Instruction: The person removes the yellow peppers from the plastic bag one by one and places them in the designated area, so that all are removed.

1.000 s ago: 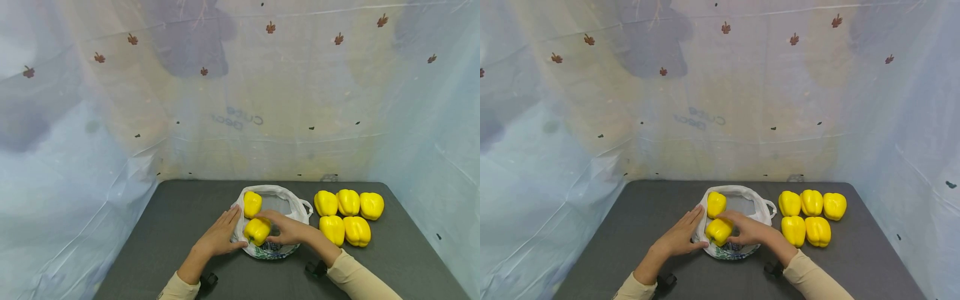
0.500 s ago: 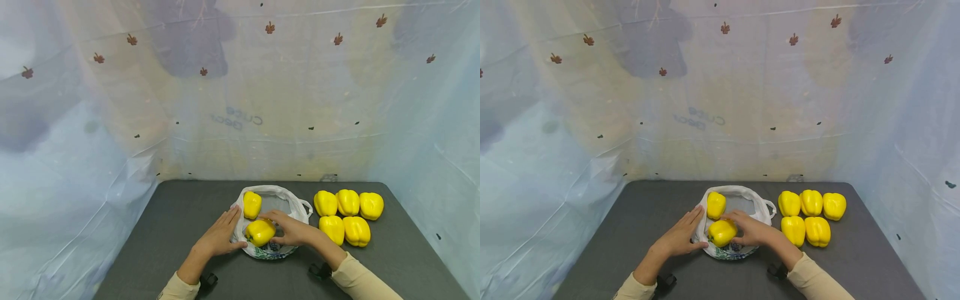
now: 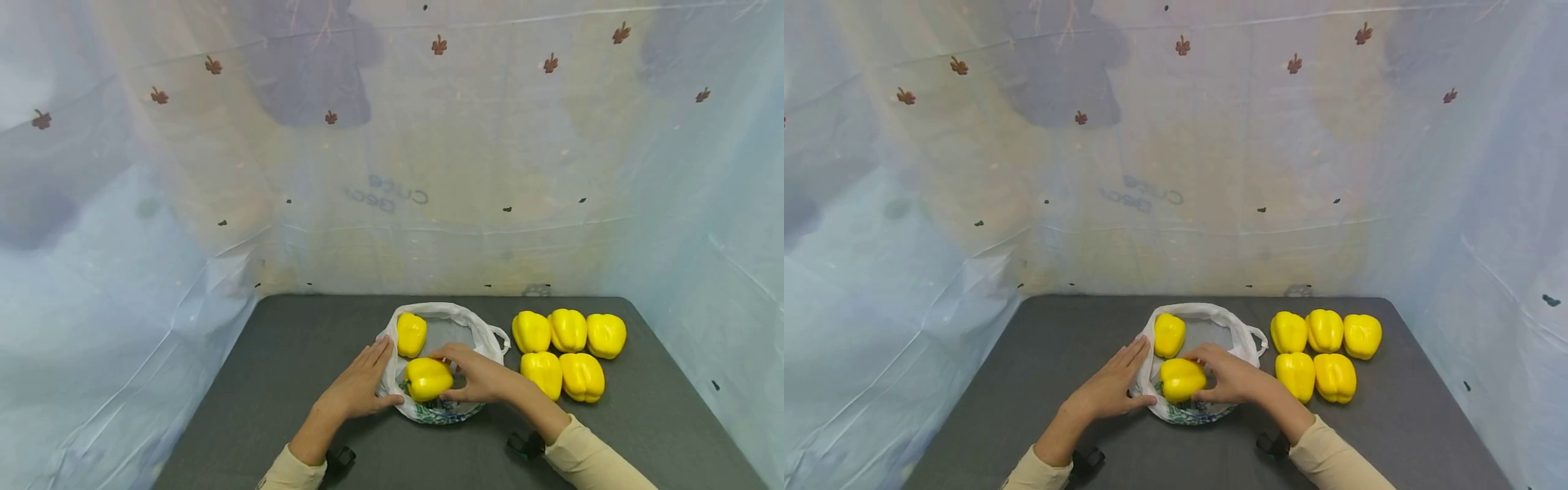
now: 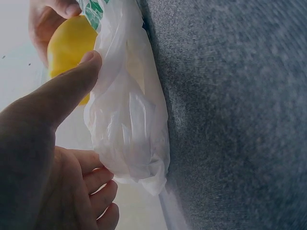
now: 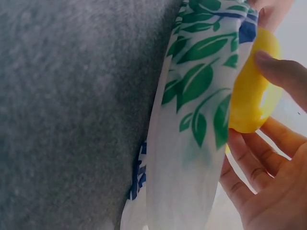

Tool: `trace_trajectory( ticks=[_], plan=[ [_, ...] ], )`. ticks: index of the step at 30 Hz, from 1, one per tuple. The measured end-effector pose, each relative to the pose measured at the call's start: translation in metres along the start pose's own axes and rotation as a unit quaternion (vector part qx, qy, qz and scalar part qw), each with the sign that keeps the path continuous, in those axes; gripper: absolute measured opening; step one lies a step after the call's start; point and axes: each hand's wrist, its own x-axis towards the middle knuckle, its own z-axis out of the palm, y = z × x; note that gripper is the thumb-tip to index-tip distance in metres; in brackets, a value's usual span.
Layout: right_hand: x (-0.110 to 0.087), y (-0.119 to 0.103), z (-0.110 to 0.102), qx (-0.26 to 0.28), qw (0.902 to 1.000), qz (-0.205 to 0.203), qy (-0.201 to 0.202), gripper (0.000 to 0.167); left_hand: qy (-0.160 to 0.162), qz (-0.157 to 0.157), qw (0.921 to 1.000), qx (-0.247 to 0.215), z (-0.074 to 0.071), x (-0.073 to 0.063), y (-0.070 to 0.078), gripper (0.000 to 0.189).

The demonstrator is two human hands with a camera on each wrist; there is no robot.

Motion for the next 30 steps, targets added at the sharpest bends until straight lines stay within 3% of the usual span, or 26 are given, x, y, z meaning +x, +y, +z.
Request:
trace_trajectory(
  ticks=[15, 30],
  plan=[
    [-0.019, -0.003, -0.010, -0.015, 0.9951, 0.031, 0.093, 0.068, 0.001, -0.003, 1.0000, 0.005, 0.001, 0.002, 0.000, 0.111],
    [-0.046, -0.001, -0.020, -0.045, 0.9769, 0.058, 0.201, 0.071, 0.003, 0.000, 1.0000, 0.007, 0.001, 0.001, -0.001, 0.110]
  ],
)
